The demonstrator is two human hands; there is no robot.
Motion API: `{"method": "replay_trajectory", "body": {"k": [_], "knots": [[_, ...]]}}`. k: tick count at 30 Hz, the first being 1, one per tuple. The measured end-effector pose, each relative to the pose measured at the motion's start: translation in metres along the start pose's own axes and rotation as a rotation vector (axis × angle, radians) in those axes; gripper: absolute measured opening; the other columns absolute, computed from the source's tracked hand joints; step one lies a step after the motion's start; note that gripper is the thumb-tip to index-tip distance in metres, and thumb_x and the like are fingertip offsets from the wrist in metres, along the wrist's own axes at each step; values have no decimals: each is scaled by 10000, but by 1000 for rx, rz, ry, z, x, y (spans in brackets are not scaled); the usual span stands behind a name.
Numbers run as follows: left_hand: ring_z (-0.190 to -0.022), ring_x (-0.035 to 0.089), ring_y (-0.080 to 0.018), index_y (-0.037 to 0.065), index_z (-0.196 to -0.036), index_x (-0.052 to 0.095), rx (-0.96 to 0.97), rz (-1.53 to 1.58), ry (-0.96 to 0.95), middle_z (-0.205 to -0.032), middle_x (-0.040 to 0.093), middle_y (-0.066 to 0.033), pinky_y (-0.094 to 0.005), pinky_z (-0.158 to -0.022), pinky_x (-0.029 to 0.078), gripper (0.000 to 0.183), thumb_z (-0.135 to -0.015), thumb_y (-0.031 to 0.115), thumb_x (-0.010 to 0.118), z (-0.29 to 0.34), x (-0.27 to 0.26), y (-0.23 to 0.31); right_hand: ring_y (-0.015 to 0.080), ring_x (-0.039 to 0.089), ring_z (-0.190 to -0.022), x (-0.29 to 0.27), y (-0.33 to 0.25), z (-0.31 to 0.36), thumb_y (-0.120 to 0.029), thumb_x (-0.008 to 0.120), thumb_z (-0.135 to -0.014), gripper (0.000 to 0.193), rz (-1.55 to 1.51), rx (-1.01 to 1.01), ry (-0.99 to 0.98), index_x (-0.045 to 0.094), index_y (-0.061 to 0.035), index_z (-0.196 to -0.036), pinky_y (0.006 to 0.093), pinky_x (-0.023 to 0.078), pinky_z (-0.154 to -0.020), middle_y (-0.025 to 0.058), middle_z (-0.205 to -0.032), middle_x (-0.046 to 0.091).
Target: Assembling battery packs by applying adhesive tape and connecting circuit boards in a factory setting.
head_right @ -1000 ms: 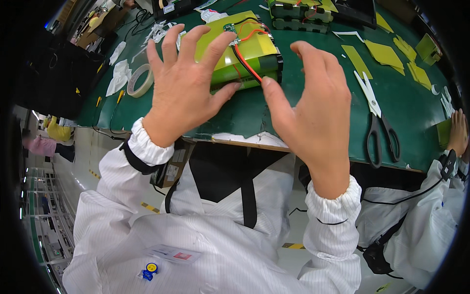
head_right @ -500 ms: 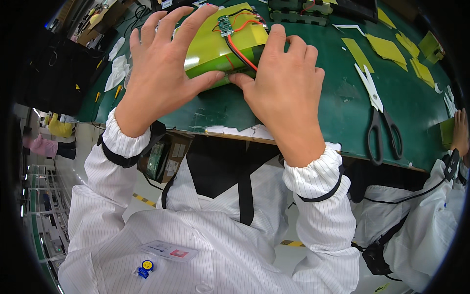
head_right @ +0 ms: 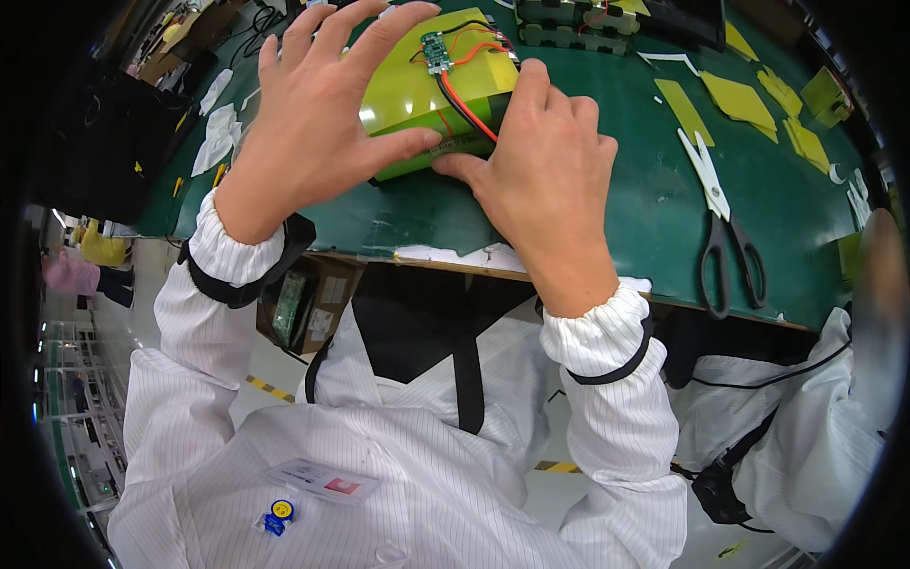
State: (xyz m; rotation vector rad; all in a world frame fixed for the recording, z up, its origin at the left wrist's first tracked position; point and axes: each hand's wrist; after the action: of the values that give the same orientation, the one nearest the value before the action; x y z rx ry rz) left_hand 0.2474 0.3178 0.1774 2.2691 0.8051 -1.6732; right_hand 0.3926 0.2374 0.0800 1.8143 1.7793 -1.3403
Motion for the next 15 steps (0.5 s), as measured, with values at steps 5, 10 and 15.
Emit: {"method": "replay_trajectory", "body": {"k": [5, 10, 15], "knots": [[-1343, 363, -393, 275, -1453, 447, 118, -118, 250, -1440, 461, -101, -584, -1076, 270, 921, -642, 308, 883, 16, 26, -32, 341, 614, -993, -8, 5, -3, -368, 934, -585, 886, 16, 6, -51, 505, 19, -1257, 477, 493, -727, 160, -999, 688], [-1337, 356, -402, 178, -1421, 486, 26, 163, 243, -1425, 461, -136, -516, -1100, 279, 852, -657, 244, 856, 51, 10, -48, 385, 595, -1074, -10, -8, -10, -442, 950, -544, 1063, -6, 152, -38, 455, 14, -1367, 473, 497, -870, 220, -1137, 647], [-1335, 401, -420, 40, -1413, 471, -98, 511, 241, -1425, 460, -218, -492, -1109, 319, 791, -737, 257, 820, 83, 28, -75, 390, 553, -1104, -22, -7, -4, -359, 939, -557, 1031, 88, 123, -62, 425, 3, -1374, 493, 456, -885, 183, -1214, 606]]}}
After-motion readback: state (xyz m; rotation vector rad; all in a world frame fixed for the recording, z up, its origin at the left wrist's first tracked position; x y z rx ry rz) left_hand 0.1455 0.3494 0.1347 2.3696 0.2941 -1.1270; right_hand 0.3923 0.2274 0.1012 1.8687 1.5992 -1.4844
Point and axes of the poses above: each hand's wrist, its own z-axis away from the middle knuckle, its own x-axis out of the palm, y = z × x
